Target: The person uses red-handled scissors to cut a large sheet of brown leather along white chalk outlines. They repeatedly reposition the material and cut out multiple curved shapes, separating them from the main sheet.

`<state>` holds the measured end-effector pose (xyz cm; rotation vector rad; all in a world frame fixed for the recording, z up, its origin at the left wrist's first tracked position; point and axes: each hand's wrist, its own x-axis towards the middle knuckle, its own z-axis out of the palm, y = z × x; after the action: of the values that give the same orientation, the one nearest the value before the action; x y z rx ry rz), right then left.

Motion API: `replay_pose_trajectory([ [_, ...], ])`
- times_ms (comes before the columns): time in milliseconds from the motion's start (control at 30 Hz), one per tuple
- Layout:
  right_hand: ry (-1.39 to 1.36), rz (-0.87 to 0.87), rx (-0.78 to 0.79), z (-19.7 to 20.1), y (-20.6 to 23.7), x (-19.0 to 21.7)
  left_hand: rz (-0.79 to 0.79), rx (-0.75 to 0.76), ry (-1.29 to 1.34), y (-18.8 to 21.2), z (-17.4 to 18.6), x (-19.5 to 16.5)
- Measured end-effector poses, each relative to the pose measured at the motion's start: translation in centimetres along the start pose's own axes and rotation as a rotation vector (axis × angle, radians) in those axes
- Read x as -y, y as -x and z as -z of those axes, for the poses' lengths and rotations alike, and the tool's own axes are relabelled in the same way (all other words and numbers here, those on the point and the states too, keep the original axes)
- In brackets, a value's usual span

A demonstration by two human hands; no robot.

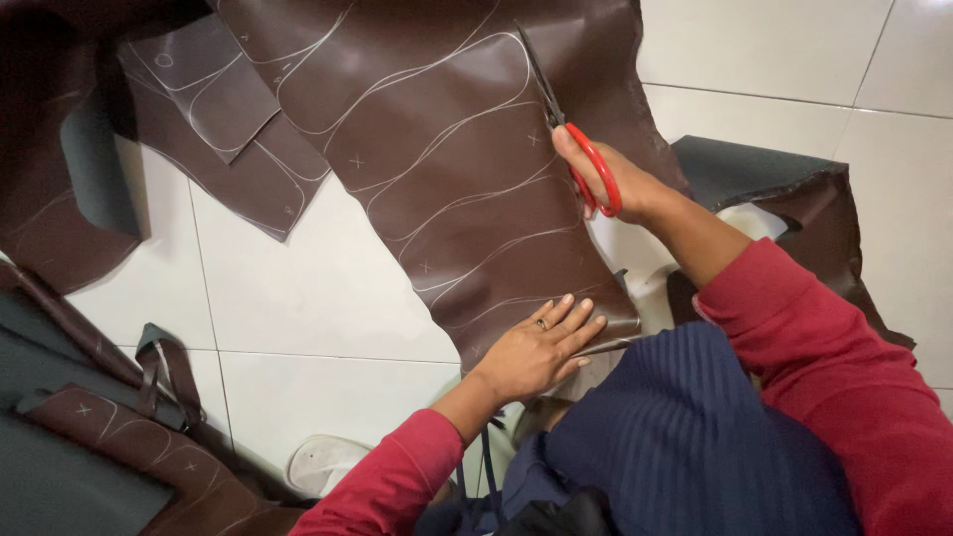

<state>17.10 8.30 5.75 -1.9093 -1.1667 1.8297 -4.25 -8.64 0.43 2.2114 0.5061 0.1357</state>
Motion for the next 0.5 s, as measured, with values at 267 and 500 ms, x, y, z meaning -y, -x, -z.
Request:
replay_pose_trajectory([
  [267, -0.219, -0.087, -0.023, -0.79, -0.32, -0.61, 0.005, -0.018, -0.006, 0.19, -0.25, -0.10],
  [500, -0.228, -0.082, -0.007, -0.56, -0.12, -0.62, 0.002, -0.007, -0.019, 0.32, -0.51, 0.21],
])
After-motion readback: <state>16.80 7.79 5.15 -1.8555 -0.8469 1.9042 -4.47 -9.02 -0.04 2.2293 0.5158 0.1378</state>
